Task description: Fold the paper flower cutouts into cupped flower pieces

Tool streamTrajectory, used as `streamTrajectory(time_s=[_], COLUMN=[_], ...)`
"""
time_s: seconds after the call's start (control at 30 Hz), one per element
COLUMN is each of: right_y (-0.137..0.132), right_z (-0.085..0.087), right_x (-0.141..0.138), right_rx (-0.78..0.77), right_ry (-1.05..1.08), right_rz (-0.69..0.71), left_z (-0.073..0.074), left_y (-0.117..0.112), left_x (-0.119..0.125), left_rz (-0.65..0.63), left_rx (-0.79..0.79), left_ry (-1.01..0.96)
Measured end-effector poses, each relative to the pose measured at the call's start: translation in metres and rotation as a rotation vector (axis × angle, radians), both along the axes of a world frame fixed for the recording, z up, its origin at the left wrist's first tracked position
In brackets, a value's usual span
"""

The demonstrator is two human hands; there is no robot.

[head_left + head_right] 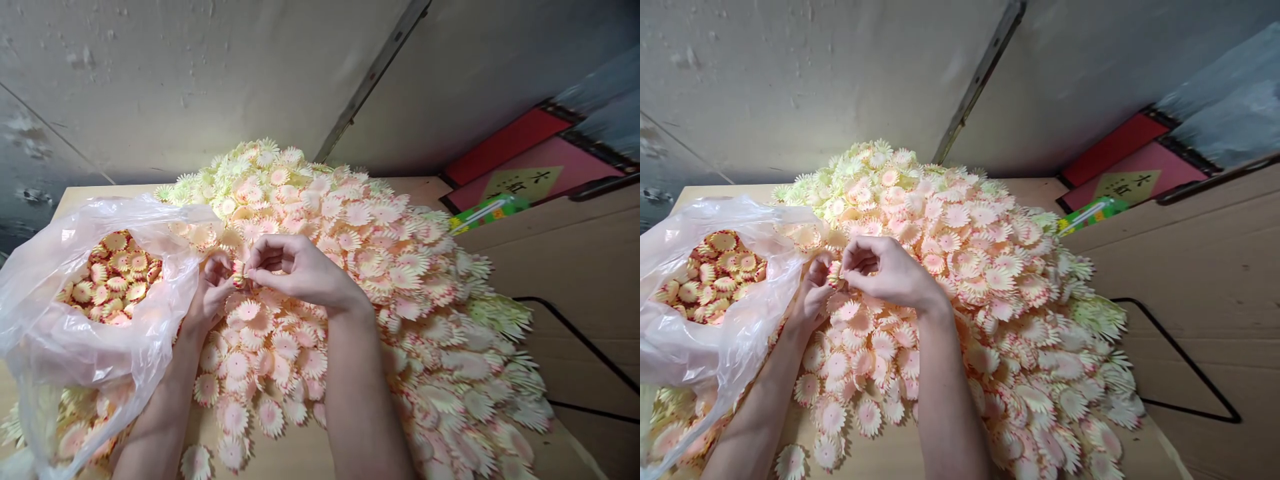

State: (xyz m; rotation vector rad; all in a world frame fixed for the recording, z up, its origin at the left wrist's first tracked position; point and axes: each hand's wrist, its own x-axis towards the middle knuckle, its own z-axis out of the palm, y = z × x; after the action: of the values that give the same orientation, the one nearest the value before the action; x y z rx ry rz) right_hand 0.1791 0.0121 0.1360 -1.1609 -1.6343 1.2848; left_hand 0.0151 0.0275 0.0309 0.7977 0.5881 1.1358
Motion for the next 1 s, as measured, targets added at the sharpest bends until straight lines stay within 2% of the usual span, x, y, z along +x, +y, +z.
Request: streamTrajectory(time_s=[0.13,0.27,0.43,0.87,1.0], right_y=[0.002,0.005,0.007,0.010,0.011], right_z=[-0.004,-0.008,-0.011,-0.014,-0.017], right_x=[0.000,0.000,0.000,0.011,0.014], right_rx=[-0.037,-0.048,0.012,-0.031,-0.010], right_ry=[0.028,0.039,-0.035,0.187,0.108], right_rz=[-0.018,-0.022,-0.045,0.095,0.093], left_z=[0.000,0.006,0.007,-0.003,-0.002], left_y=[0.001,-0.001,-0.002,-0.001,-0.001], left_x=[0.001,0.000,0.000,-0.001,-0.001], left_rz=[0.042,0.004,0.029,-0.027,-0.009], left_rx=[-0.010,-0.054,-0.054,-0.076,-0.082], left_ry=[0.031,-0.002,0.036,-0.027,-0.016])
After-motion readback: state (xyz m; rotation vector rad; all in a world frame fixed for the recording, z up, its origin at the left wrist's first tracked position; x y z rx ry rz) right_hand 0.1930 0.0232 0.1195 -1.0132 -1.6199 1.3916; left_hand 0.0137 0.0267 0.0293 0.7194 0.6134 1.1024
